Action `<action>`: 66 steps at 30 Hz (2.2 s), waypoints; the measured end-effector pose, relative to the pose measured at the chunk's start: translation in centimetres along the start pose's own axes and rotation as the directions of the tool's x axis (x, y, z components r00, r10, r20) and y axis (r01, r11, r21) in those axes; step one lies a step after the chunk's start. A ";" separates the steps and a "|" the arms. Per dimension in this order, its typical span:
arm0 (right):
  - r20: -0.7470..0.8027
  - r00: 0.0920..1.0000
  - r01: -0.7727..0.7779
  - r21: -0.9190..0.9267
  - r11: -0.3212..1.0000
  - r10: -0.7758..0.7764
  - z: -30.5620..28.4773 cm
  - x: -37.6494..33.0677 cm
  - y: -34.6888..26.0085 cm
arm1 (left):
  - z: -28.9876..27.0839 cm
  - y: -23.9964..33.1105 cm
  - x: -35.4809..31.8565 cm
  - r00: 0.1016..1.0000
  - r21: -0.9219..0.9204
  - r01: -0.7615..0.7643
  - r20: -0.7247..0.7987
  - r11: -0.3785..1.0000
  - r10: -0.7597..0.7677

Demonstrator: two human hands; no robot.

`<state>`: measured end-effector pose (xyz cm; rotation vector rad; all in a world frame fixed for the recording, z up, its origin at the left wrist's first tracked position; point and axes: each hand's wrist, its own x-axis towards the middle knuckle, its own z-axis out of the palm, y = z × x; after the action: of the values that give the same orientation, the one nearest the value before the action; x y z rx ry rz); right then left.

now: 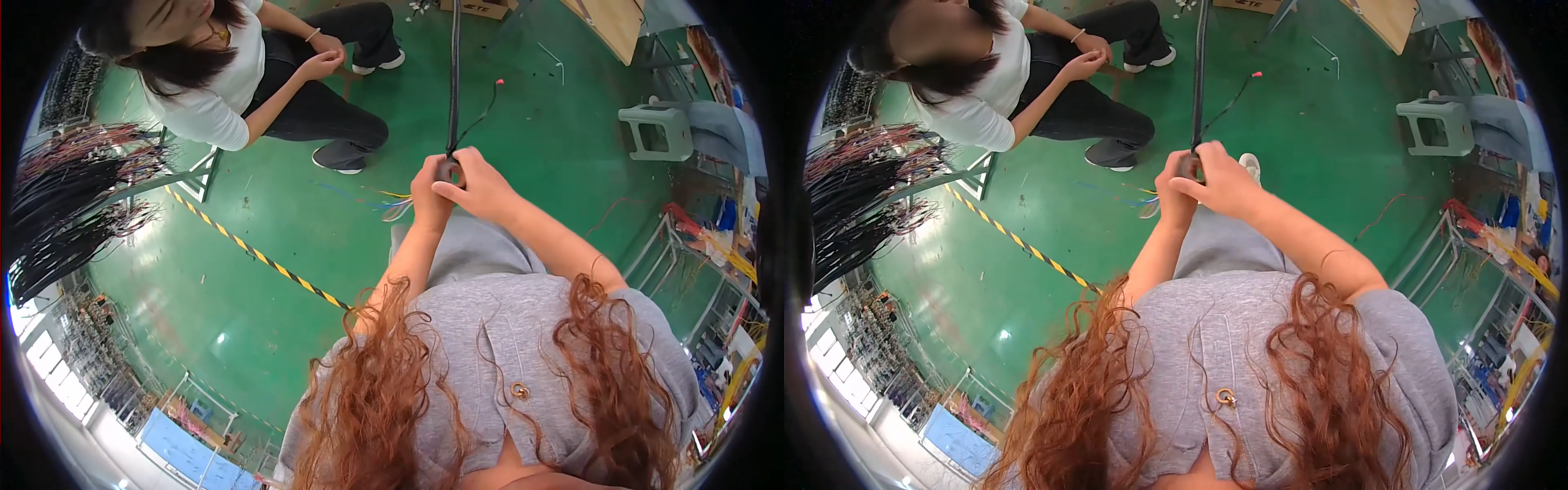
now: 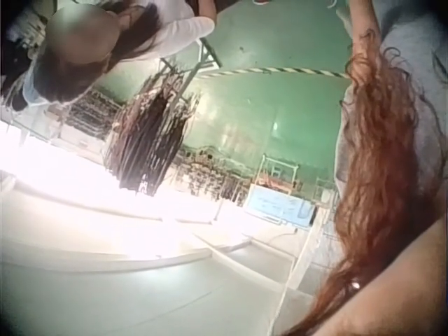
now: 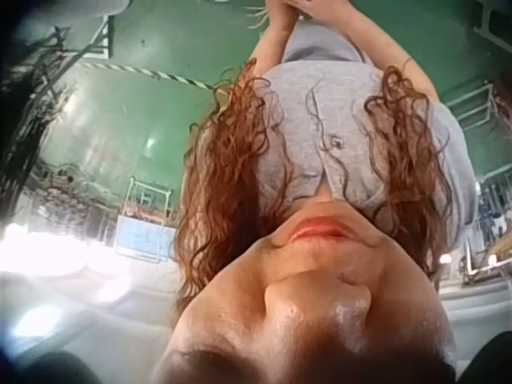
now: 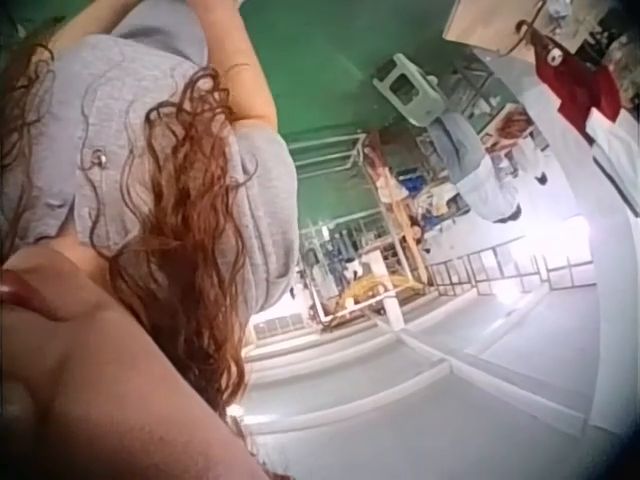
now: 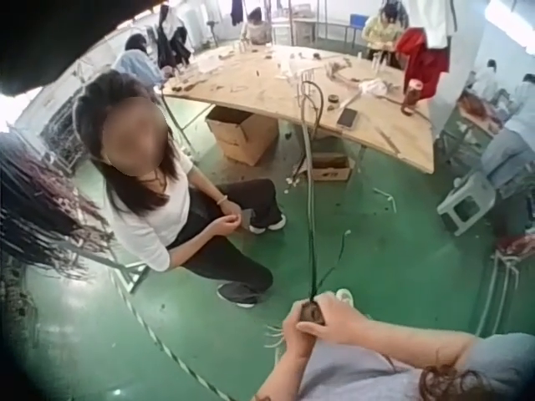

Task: Measuring and wrapping electrical wire bundles with black adhesive tape at a factory workbench.

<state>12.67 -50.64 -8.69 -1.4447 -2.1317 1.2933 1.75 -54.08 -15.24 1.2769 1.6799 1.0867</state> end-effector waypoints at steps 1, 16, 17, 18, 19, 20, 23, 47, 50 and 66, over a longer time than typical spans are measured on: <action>0.061 0.998 -0.021 -0.141 0.990 0.030 -0.8 0.6 -1.1 | 0.2 -0.2 -0.2 0.998 -0.112 0.003 -0.057 0.994 -0.010; 0.400 0.916 -0.330 0.783 0.527 -0.021 -0.9 3.4 6.9 | -1.8 0.7 2.2 0.641 -0.604 0.764 0.672 0.228 -0.370; 0.319 0.945 -0.306 0.794 0.525 0.068 -0.6 2.5 7.0 | -1.6 0.7 1.7 0.680 -0.575 0.732 0.648 0.365 -0.342; 0.322 0.945 -0.306 0.795 0.523 0.063 -0.3 1.7 6.2 | -1.7 0.5 1.3 0.721 -0.541 0.679 0.619 0.496 -0.311; 0.247 0.959 -0.282 0.772 0.570 0.140 -0.1 0.6 5.1 | -1.4 -0.7 0.8 0.838 -0.412 0.484 0.472 0.771 -0.274; 0.156 0.962 -0.263 0.741 0.618 0.223 -0.3 -0.6 4.6 | -0.7 -0.8 0.5 0.835 -0.413 0.485 0.479 0.771 -0.269; -0.037 0.988 -0.121 0.393 0.911 0.147 -0.2 -1.4 3.0 | 1.0 -0.1 -0.7 0.969 0.066 -0.240 -0.037 0.969 0.242; 0.143 0.965 -0.245 0.177 0.953 0.222 -0.5 -1.1 3.5 | 1.1 0.2 -3.4 0.977 0.162 -0.214 0.012 0.963 0.215; 0.583 0.806 -0.444 0.480 0.756 0.103 -3.8 -0.3 2.6 | 0.7 0.3 -3.4 0.992 0.309 -0.091 0.107 0.947 0.060; -0.115 0.993 -0.011 0.209 0.978 0.035 -1.8 -6.6 5.1 | 3.4 2.6 -4.8 0.987 0.115 -0.105 0.135 0.988 0.089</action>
<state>20.05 -54.73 -9.97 -1.4246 -1.8491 1.3570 6.81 -57.79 -13.68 1.4880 1.6212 0.9477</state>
